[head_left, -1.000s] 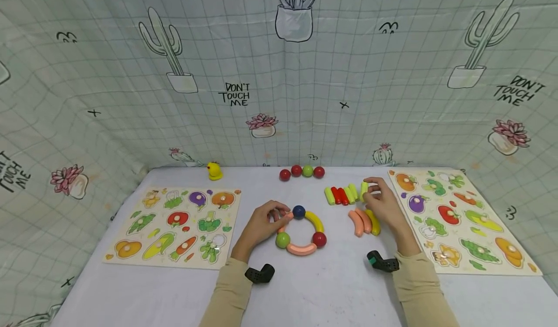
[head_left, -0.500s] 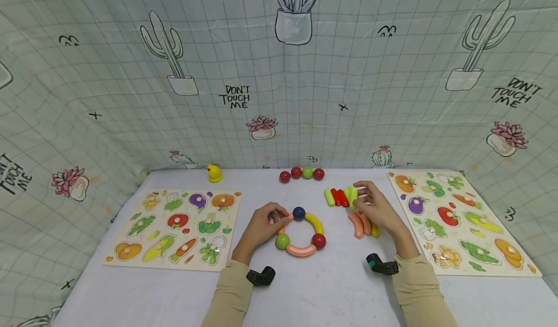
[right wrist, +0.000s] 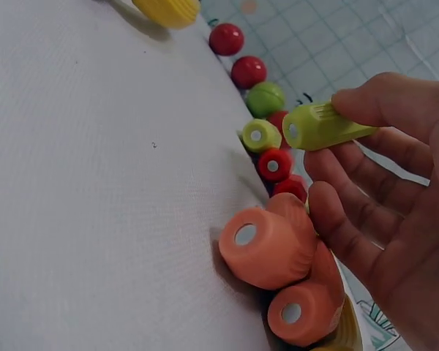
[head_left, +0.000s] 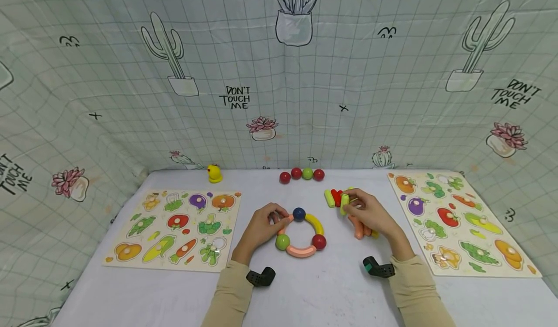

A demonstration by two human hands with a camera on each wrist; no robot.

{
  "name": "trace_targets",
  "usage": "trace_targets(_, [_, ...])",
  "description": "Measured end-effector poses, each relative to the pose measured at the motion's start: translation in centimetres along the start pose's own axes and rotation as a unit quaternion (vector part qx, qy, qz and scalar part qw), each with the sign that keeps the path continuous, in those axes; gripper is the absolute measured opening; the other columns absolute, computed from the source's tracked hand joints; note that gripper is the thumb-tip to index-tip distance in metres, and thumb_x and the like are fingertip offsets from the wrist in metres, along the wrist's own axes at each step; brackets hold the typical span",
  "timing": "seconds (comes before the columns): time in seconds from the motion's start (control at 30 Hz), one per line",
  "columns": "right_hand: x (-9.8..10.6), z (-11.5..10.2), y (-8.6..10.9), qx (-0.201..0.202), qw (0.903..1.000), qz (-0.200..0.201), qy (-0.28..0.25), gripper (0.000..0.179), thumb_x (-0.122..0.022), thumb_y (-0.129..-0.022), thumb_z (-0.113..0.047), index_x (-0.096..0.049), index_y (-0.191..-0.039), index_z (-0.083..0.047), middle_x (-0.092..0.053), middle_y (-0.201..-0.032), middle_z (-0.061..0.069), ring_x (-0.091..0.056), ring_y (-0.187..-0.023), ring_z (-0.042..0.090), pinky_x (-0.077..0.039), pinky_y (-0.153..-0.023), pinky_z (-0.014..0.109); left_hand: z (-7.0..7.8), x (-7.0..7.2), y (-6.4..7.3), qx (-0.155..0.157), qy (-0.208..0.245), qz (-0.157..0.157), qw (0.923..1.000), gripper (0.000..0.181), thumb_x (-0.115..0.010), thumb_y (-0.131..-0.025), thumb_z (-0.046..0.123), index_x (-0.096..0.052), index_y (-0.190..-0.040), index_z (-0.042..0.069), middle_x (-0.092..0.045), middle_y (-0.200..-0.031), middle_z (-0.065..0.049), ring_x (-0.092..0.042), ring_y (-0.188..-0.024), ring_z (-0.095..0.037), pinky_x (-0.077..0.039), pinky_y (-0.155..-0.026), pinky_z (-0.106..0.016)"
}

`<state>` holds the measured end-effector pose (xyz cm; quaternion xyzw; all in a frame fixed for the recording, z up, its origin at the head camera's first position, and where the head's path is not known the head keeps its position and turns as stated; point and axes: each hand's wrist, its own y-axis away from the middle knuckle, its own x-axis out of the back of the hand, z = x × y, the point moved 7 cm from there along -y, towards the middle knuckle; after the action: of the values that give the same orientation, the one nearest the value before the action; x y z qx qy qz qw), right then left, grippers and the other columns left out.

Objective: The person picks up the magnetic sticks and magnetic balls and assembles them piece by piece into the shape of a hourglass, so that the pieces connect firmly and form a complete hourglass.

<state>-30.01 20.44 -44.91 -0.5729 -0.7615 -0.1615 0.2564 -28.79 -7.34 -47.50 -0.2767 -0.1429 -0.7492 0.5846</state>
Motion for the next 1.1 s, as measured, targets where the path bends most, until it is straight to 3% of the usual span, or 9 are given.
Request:
trace_targets(0.23, [-0.8, -0.6, 0.2, -0.003, 0.9997, -0.023, -0.012, 0.041, -0.064, -0.09, -0.026, -0.052, -0.125, -0.008, -0.059, -0.115, 0.012, -0.059, -0.101, 0.024, -0.048, -0.087, 0.036, 0.1, -0.1, 0.2, -0.01, -0.001, 0.0, 0.9999, 0.016, -0.067, -0.087, 0.034, -0.065, -0.097, 0.021, -0.06, -0.085, 0.007, -0.05, -0.071, -0.008, -0.039, -0.062, -0.019])
trace_targets(0.53, [-1.8, -2.4, 0.3, 0.025, 0.997, -0.071, -0.02, 0.035, -0.064, -0.09, -0.024, -0.053, -0.118, -0.008, -0.059, -0.111, 0.01, -0.058, -0.102, 0.023, -0.049, -0.082, 0.025, 0.0, -0.2, 0.2, -0.01, -0.001, 0.001, 1.0, 0.018, -0.067, -0.087, 0.036, -0.065, -0.097, 0.022, -0.059, -0.084, 0.007, -0.05, -0.071, -0.008, -0.039, -0.062, -0.019])
trace_targets(1.1, [-4.2, -5.8, 1.1, 0.068, 0.9836, -0.166, -0.016, 0.03, -0.066, -0.087, -0.02, -0.055, -0.112, -0.008, -0.058, -0.105, 0.004, -0.055, -0.1, 0.023, -0.048, -0.086, 0.026, 0.1, 0.0, 0.0, -0.011, -0.003, 0.002, 0.9999, 0.018, -0.067, -0.087, 0.036, -0.065, -0.097, 0.021, -0.058, -0.081, 0.006, -0.05, -0.07, -0.008, -0.039, -0.062, -0.02])
